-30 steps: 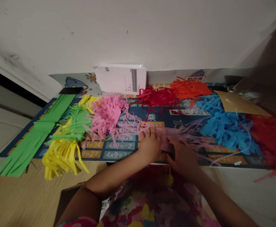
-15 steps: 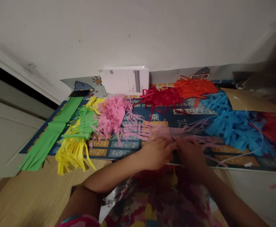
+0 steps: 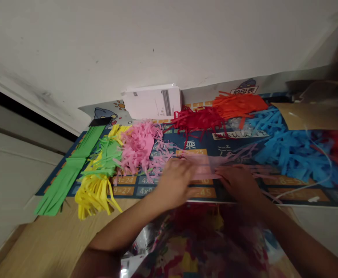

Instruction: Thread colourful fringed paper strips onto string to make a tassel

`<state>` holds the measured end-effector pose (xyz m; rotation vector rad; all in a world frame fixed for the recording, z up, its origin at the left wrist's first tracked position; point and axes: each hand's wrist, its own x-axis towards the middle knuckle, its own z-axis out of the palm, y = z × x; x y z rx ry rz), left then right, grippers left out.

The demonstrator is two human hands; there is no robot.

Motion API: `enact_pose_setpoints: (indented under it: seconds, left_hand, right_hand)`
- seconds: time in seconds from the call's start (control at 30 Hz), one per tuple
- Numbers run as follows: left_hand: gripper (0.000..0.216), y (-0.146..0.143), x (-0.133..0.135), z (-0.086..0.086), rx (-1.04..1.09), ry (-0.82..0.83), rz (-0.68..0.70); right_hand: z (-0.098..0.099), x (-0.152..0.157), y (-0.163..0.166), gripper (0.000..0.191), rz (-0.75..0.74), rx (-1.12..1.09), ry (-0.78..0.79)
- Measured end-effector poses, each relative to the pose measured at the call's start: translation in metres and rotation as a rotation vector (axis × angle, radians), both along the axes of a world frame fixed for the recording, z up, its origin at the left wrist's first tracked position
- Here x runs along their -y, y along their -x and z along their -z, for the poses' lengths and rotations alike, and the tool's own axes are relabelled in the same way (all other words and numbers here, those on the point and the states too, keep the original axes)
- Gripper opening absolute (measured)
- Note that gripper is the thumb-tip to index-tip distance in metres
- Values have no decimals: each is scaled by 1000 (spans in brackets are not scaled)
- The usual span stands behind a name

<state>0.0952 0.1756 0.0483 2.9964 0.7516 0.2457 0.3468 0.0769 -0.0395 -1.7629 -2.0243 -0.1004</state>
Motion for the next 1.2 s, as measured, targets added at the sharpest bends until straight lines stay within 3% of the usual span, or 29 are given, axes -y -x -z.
enact_pose_setpoints:
  seconds: [0.1, 0.2, 0.33, 0.5, 0.6, 0.77, 1.2]
  left_hand:
    - [36, -31, -2, 33, 18, 123, 29]
    - [22, -40, -25, 48, 72, 232, -41]
    - [18, -49, -54, 44, 64, 320, -157]
    - [19, -71, -63, 41, -8, 306, -252]
    - [21, -74, -64, 43, -35, 293, -270]
    - [28, -70, -69, 45, -43, 261, -261]
    - [29, -73, -75, 55, 51, 226, -250]
  right_hand:
    - [-4, -1, -8, 28, -30, -60, 35]
    - [-8, -9, -18, 29, -13, -230, 132]
    - [-19, -30, -22, 32, 138, -399, 326]
    - [-29, -54, -11, 30, 303, -18, 342]
    - [-25, -56, -7, 29, 349, 57, 283]
    - [-14, -51, -11, 25, 340, 1, 233]
    - [-11, -46, -15, 20, 306, -79, 189]
